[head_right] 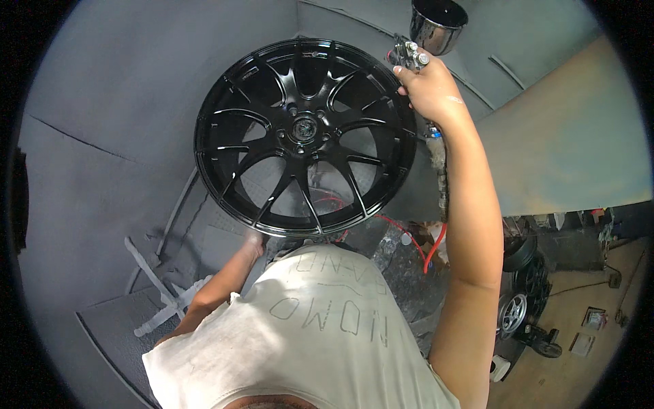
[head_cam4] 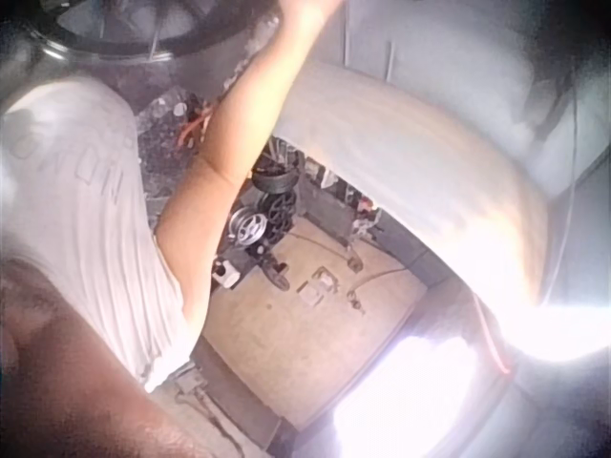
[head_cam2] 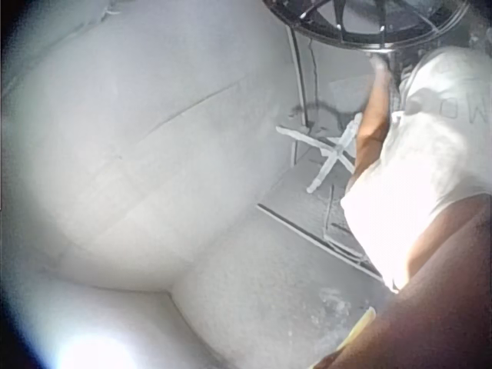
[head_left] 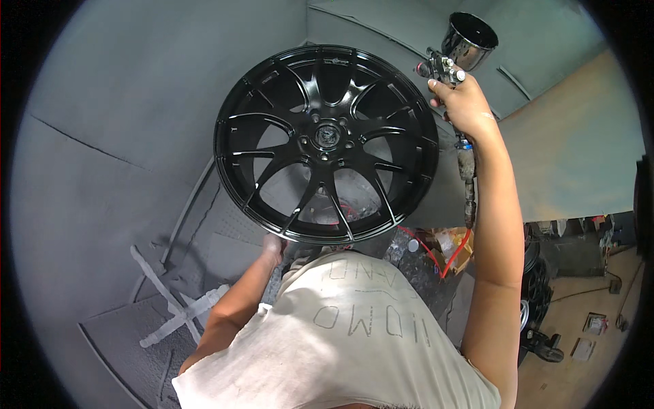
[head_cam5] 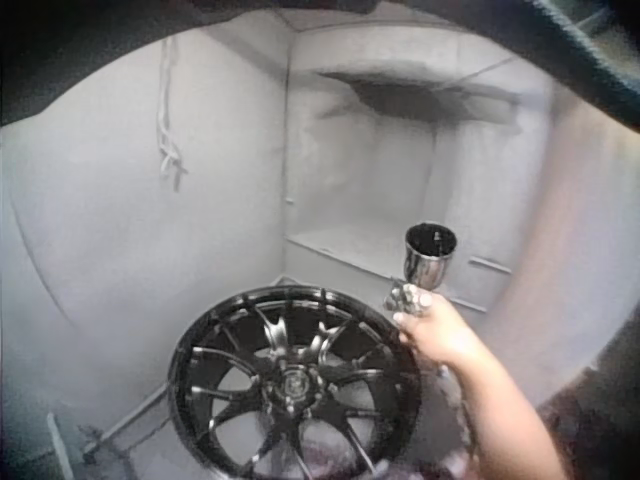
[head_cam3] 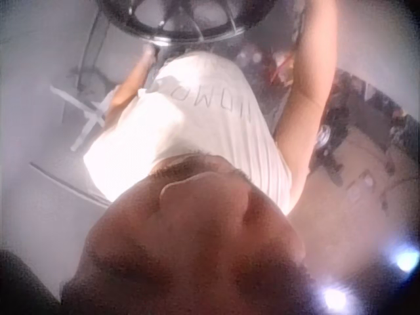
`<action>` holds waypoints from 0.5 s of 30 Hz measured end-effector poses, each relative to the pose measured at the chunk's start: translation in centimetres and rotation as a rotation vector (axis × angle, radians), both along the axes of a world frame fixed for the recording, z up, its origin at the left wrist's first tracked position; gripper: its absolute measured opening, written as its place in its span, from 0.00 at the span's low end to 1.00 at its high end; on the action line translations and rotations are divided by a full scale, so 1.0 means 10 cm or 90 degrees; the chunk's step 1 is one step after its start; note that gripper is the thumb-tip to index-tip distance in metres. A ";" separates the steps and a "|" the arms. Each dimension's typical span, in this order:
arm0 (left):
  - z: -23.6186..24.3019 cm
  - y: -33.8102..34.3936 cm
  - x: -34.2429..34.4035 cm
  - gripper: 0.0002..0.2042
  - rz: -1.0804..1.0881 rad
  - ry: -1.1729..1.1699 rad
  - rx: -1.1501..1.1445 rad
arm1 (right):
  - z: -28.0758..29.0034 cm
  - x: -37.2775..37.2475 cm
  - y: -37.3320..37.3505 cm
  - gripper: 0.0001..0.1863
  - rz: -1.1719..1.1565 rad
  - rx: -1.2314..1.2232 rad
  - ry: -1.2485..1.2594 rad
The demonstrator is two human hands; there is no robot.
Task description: The person spray paints a black car wheel mounted on a stand. They use a spray gun to apply black paint to the wheel's surface, moving the gun in sweeping motions to cover the spokes and rim.
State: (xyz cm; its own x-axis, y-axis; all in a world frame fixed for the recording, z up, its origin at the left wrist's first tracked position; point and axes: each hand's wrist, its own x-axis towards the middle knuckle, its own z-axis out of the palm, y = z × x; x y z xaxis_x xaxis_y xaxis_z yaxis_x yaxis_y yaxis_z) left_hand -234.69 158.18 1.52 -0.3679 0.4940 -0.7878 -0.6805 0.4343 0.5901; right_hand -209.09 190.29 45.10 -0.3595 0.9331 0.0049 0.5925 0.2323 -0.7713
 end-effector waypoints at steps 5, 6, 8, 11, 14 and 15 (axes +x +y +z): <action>-0.16 -0.09 0.24 0.14 -0.018 -0.072 0.025 | 0.02 -0.03 -0.09 0.15 -0.009 -0.029 0.007; -0.06 -0.07 0.28 0.14 -0.059 -0.073 0.020 | 0.03 -0.02 -0.11 0.15 -0.017 -0.033 0.011; -0.04 -0.07 0.34 0.14 -0.146 -0.095 -0.002 | 0.01 0.00 -0.08 0.15 -0.007 -0.008 0.022; -0.01 -0.12 0.37 0.11 -0.266 -0.086 -0.029 | -0.03 0.02 0.02 0.14 -0.008 0.009 0.001; -0.07 -0.17 0.37 0.10 -0.301 -0.092 -0.022 | -0.03 0.01 0.01 0.14 -0.011 -0.004 -0.008; 0.01 -0.14 0.35 0.10 -0.276 -0.104 -0.036 | -0.03 0.01 -0.02 0.14 -0.013 -0.012 -0.007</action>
State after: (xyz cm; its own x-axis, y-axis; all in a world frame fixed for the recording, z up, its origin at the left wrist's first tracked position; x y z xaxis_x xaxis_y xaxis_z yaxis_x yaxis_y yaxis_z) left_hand -231.21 156.77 1.63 -0.0066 0.5295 -0.8483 -0.5113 0.7273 0.4579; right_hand -209.03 190.12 44.85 -0.3403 0.9402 -0.0166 0.6052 0.2056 -0.7691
